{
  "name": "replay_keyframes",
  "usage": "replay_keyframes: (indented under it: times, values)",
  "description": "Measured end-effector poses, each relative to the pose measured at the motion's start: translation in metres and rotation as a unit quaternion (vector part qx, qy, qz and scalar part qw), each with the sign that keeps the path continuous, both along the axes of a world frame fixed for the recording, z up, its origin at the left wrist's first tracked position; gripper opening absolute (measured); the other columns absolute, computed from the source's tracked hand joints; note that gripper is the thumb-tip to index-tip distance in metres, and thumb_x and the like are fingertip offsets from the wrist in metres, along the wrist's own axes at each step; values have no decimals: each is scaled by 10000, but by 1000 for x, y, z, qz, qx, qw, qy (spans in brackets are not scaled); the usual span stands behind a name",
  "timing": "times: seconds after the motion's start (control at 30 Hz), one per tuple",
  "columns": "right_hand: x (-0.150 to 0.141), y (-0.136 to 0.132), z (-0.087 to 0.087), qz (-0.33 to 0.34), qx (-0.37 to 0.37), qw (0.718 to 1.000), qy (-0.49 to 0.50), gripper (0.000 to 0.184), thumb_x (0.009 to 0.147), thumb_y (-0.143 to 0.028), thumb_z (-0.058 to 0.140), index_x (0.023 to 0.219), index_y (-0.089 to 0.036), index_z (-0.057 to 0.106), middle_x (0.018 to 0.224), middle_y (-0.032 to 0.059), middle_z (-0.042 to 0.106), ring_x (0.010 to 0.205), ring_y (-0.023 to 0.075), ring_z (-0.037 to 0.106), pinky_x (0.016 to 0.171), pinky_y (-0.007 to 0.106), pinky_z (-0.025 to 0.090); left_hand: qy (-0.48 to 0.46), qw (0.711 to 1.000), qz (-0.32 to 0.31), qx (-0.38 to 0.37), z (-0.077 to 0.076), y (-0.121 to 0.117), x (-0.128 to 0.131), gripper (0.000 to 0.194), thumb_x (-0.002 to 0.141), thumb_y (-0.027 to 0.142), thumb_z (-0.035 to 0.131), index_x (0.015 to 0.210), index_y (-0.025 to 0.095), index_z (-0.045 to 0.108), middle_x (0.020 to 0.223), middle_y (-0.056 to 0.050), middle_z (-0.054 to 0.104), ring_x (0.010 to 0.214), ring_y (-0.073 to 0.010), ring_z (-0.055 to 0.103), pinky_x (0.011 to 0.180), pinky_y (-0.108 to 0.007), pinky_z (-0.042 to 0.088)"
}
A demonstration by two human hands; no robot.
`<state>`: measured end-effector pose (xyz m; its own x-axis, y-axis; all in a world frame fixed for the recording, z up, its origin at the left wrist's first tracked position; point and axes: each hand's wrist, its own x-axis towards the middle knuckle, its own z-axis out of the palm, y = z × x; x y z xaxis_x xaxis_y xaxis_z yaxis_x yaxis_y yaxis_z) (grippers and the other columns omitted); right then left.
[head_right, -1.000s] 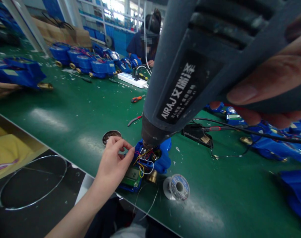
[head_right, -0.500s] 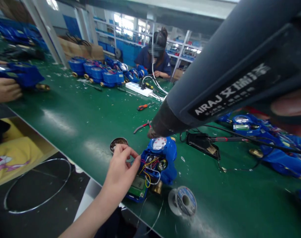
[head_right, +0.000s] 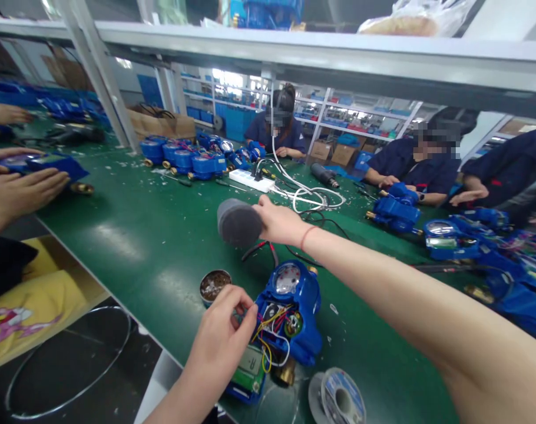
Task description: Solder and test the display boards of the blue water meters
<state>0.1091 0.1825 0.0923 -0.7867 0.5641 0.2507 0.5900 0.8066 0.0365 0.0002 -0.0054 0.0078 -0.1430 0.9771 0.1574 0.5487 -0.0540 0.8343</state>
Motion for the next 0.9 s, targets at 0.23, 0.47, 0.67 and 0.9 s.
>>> replay_keyframes:
  times: [0.23,0.47,0.67,0.9]
  values:
    - [-77,18,-57,-84,-11,989,-121,293,947,-273,559,1192,-118,520,1243,123,491,928,183,584,771,344,540,39,999,-5,-15,-4,0,0,162,846,182,468,696,231,501,760,4,585,709,-181,597,604,-284,414]
    - [-87,33,-67,-74,-114,979,-149,485,894,-361,645,1283,-125,478,1308,135,454,1043,224,553,891,405,497,25,999,-34,-19,-3,6,-8,149,859,267,491,726,232,549,702,11,585,612,-161,571,570,-275,428]
    - [-61,24,-57,-42,-194,971,-134,566,881,-336,658,1344,-102,433,1264,144,494,1057,234,564,904,380,492,55,996,-67,-10,8,18,-4,112,809,242,556,884,223,636,752,-9,615,662,-179,592,623,-302,464]
    - [-16,-1,-28,-46,-160,986,-27,591,882,-234,638,1396,-83,388,1293,176,450,1183,319,473,980,443,429,105,987,-114,-39,13,32,4,90,783,192,613,739,203,691,797,-22,667,748,-197,631,726,-353,450]
